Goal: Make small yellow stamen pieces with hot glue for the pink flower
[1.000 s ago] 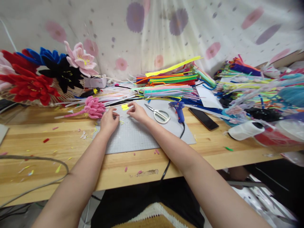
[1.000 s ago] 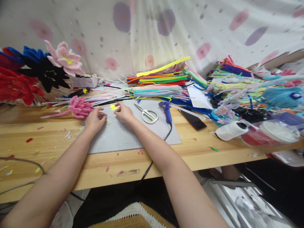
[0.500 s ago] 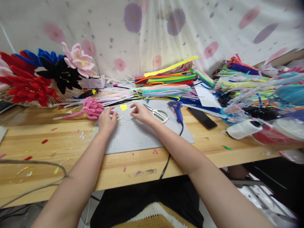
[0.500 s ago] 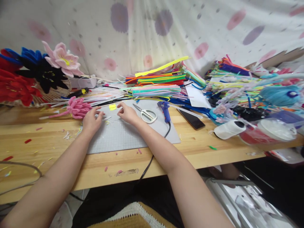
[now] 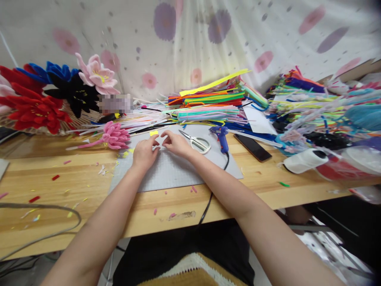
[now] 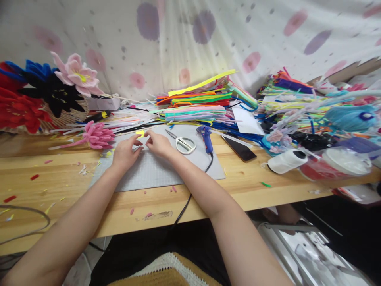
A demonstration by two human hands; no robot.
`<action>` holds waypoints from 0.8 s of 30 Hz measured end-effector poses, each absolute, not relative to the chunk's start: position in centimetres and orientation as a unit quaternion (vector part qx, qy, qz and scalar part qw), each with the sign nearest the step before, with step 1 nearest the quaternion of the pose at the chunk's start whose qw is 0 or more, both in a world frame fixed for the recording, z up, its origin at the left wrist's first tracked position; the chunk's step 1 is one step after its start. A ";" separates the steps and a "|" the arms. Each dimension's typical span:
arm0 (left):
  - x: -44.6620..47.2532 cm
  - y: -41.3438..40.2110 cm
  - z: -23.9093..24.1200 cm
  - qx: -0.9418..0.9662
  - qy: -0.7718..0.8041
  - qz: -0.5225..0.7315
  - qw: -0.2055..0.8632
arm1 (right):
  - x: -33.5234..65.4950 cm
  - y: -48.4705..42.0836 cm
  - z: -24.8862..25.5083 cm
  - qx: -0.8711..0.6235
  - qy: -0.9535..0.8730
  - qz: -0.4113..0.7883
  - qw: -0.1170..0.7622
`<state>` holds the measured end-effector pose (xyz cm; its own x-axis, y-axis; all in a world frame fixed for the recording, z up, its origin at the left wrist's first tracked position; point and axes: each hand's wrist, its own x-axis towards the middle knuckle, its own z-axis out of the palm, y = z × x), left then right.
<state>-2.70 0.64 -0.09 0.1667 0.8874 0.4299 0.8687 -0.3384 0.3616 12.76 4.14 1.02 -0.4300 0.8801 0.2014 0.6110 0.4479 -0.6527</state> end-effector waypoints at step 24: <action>-0.7 0.3 0.2 0.612 0.621 0.454 0.183 | 32.7 -0.4 4.8 -0.639 -0.678 0.346 0.110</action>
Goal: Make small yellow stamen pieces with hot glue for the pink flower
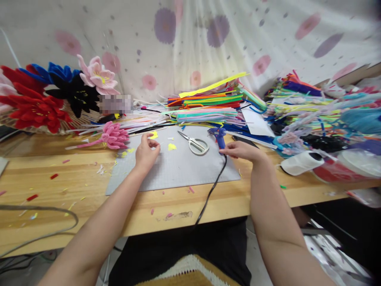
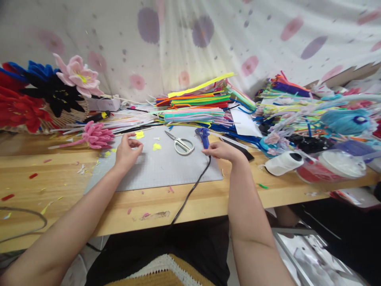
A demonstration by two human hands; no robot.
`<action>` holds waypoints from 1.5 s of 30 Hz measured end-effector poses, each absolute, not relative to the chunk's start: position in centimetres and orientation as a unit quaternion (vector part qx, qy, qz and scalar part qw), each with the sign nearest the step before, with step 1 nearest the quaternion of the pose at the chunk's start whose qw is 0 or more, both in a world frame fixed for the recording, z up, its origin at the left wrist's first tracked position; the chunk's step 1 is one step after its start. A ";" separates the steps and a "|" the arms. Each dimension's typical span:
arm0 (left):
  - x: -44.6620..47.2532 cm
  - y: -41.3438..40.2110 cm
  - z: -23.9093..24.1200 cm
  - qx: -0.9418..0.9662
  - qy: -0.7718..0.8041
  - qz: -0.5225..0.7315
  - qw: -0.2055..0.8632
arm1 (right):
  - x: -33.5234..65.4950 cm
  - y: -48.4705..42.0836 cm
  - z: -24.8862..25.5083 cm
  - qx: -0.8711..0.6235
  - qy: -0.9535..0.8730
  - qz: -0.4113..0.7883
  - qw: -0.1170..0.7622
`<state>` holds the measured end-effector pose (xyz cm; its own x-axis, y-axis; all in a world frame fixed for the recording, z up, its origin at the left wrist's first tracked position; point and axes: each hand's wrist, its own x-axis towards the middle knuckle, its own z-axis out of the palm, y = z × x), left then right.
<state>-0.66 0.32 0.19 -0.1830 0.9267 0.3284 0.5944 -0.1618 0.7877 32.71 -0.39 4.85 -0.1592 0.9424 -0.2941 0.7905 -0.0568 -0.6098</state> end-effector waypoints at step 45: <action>0.6 0.3 -1.0 0.627 0.585 0.462 0.227 | 20.9 -0.2 0.4 -0.538 -0.687 0.344 0.347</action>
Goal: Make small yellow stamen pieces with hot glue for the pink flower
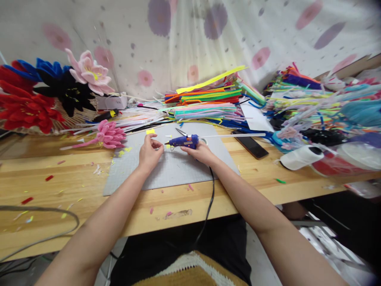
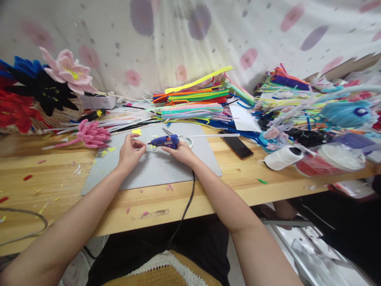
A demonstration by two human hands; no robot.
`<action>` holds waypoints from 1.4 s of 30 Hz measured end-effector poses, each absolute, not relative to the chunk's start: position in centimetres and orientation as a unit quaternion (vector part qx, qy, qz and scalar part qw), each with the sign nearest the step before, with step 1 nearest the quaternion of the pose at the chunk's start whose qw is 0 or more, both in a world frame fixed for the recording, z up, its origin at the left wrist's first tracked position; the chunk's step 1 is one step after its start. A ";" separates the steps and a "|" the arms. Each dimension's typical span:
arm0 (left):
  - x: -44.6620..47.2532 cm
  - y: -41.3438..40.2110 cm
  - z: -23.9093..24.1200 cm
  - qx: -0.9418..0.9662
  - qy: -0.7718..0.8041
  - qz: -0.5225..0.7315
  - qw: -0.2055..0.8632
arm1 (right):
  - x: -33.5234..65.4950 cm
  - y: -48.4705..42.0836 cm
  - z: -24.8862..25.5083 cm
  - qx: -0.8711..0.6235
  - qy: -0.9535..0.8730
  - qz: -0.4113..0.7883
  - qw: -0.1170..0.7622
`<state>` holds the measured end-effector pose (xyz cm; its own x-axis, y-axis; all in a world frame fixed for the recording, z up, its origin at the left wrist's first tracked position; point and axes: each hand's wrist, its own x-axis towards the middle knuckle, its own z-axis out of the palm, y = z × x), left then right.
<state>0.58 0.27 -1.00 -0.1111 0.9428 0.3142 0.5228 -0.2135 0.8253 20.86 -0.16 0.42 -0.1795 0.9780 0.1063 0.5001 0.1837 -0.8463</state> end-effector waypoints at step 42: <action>-0.5 0.9 -1.6 0.543 0.521 0.573 0.324 | 27.8 4.9 -0.9 -0.739 -0.581 0.128 0.317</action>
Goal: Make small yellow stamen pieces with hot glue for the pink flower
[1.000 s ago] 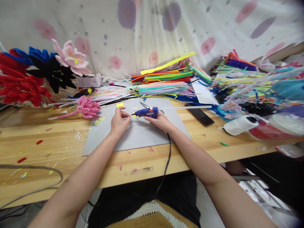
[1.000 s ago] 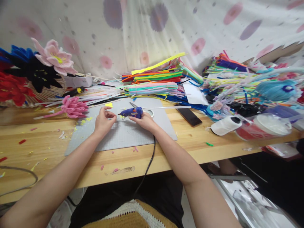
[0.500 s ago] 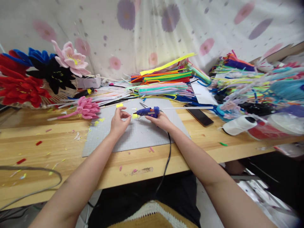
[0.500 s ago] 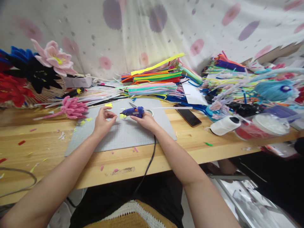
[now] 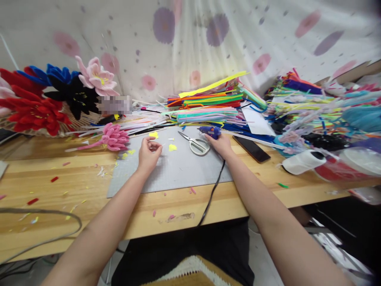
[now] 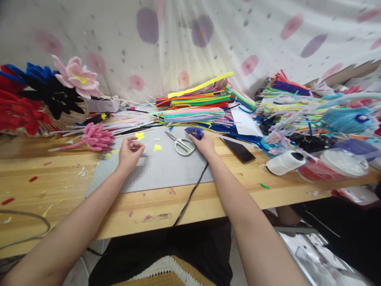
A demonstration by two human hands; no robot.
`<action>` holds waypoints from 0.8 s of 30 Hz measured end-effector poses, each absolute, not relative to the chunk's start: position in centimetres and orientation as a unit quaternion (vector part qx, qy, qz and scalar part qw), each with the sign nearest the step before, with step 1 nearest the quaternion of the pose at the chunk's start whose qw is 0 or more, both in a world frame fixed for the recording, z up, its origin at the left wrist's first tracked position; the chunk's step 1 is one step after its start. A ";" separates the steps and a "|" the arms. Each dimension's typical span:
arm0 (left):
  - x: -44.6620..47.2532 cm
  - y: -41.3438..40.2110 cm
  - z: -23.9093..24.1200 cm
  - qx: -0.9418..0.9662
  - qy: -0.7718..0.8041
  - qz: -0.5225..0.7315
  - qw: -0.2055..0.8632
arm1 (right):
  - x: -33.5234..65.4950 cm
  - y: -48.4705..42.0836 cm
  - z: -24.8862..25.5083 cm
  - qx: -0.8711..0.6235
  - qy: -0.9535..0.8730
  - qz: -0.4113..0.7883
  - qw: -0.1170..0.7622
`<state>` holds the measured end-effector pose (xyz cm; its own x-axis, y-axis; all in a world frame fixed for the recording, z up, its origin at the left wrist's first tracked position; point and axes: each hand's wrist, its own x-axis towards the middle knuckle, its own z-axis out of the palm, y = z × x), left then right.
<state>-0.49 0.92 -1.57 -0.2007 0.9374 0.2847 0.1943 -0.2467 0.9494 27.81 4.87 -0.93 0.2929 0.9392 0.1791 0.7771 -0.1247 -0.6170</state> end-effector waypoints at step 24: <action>-0.9 1.2 -2.0 0.546 0.549 0.568 0.279 | 18.8 3.4 1.2 -0.620 -0.691 0.251 0.273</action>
<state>-0.85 1.23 -1.99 -0.2477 0.9168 0.3132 0.2831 -0.2407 0.9284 18.78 3.36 1.19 -0.0817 0.9944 0.0671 0.7200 0.1055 -0.6859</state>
